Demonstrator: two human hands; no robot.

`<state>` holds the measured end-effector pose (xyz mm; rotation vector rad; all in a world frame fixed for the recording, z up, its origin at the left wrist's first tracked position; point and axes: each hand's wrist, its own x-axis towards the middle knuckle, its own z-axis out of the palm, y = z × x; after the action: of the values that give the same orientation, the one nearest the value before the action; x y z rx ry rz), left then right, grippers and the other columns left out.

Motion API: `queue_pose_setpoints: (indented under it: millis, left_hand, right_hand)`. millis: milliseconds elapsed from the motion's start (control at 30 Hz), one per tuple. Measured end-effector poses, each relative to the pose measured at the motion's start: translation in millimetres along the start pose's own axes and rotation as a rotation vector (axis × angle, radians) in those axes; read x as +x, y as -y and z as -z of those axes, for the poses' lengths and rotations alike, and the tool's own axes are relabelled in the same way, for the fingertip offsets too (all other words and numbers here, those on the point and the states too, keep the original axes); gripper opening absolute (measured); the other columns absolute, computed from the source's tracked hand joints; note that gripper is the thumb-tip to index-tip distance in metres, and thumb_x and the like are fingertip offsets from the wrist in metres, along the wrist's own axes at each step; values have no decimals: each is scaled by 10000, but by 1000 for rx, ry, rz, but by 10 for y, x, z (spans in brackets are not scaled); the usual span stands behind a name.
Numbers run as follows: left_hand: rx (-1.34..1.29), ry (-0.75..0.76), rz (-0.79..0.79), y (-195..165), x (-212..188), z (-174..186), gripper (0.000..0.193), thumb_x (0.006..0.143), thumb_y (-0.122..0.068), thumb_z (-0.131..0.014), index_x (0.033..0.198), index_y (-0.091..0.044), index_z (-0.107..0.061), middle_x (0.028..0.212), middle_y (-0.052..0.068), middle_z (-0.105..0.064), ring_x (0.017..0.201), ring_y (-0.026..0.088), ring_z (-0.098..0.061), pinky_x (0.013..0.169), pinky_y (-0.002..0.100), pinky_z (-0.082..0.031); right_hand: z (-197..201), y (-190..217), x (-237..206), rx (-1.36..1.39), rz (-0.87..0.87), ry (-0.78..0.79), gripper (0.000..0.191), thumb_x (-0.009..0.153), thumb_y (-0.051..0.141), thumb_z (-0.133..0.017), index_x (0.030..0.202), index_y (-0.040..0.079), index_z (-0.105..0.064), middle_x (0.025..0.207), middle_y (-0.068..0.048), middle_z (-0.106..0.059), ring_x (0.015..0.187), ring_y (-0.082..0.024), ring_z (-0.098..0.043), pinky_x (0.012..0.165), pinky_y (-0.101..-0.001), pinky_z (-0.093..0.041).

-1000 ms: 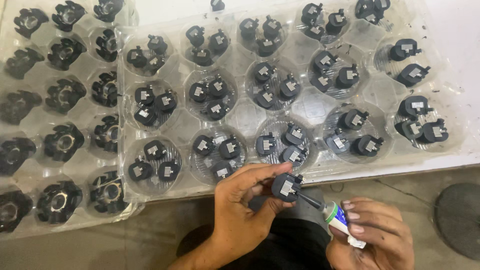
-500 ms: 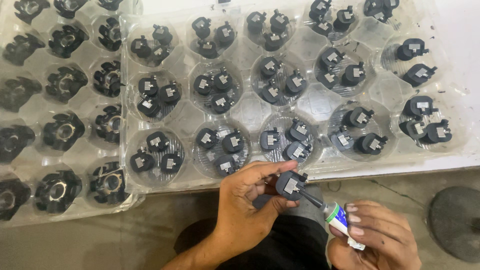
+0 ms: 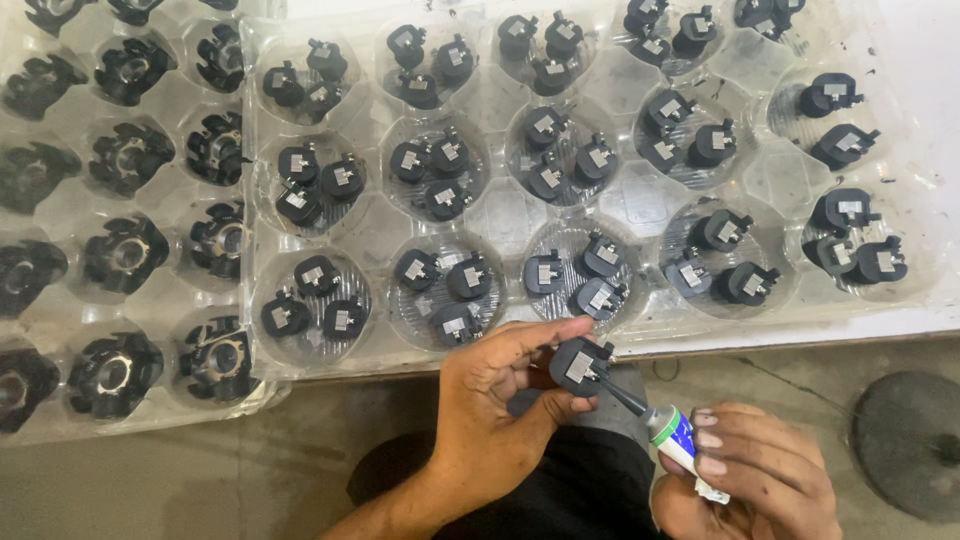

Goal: The person picks small black plastic plug components one at a time from a plastic tray and squeezes adhesive from a tube onto each part, then places the treated part back into the tray. They occasionally reach across the trays to grab the next component and briefly wipe the tube with a cloth.

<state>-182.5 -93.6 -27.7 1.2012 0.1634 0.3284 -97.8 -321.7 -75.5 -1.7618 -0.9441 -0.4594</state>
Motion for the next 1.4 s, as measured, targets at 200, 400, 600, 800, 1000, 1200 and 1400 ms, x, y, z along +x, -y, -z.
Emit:
queue_pose_setpoints:
  millis: [200, 400, 600, 800, 1000, 1200, 1400]
  left_hand:
    - [-268, -8, 111, 132, -54, -51, 520, 905, 152, -732, 1400, 50, -611, 1156, 87, -715, 1062, 141, -672, 964, 289, -582]
    - [-429, 4, 119, 221, -124, -74, 461, 943, 86, -729, 1381, 35, -594, 1245, 72, -680, 1109, 134, -656, 989, 291, -557]
    - [-506, 87, 118, 288, -195, -45, 423, 996, -26, -718, 1398, 9, -589, 1423, 128, -633, 1092, 166, -686, 1002, 333, -589]
    - [-510, 122, 123, 327, -225, -44, 412, 1025, -59, -710, 1415, -5, -588, 1482, 159, -626, 1068, 170, -684, 991, 360, -602]
    - [-545, 110, 163, 287, -210, -16, 421, 1000, -131, -715, 1382, -5, -591, 1417, 111, -658, 992, 154, -683, 939, 366, -609]
    - [-526, 122, 199, 246, -225, 9, 499, 1035, -220, -703, 1431, 60, -590, 1039, 75, -695, 928, 151, -669, 934, 368, -603]
    - [-562, 104, 254, 231, -231, 38, 501, 1017, -279, -693, 1371, 66, -610, 1093, 94, -710, 896, 161, -680, 878, 380, -614]
  right_hand:
    - [-75, 56, -32, 89, 61, -27, 364, 690, 82, -899, 938, 151, -641, 926, -13, -687, 913, -191, -758, 848, -382, -677]
    - [-42, 64, 90, 101, 72, 23, 425, 686, 53, -863, 1002, 123, -588, 946, -50, -672, 949, -265, -745, 875, -419, -664]
    - [37, 94, 104, 105, -43, 27, 451, 749, 23, -788, 1112, 113, -534, 1033, -103, -644, 958, -287, -732, 932, -459, -683]
    - [-191, 53, 31, 62, 120, -109, 425, 740, 99, -856, 1026, 117, -542, 979, -55, -631, 913, -238, -718, 860, -395, -662]
    - [-146, 112, 42, 46, 43, -77, 414, 745, 85, -871, 1008, 129, -554, 984, -48, -646, 920, -240, -723, 863, -399, -656]
    - [-181, 95, 86, 50, 62, -78, 372, 754, 142, -845, 996, 114, -563, 968, -47, -650, 931, -232, -719, 857, -389, -651]
    - [-208, 278, 178, 45, -64, -66, 327, 778, 115, -834, 992, 119, -587, 965, -42, -660, 928, -229, -728, 870, -375, -648]
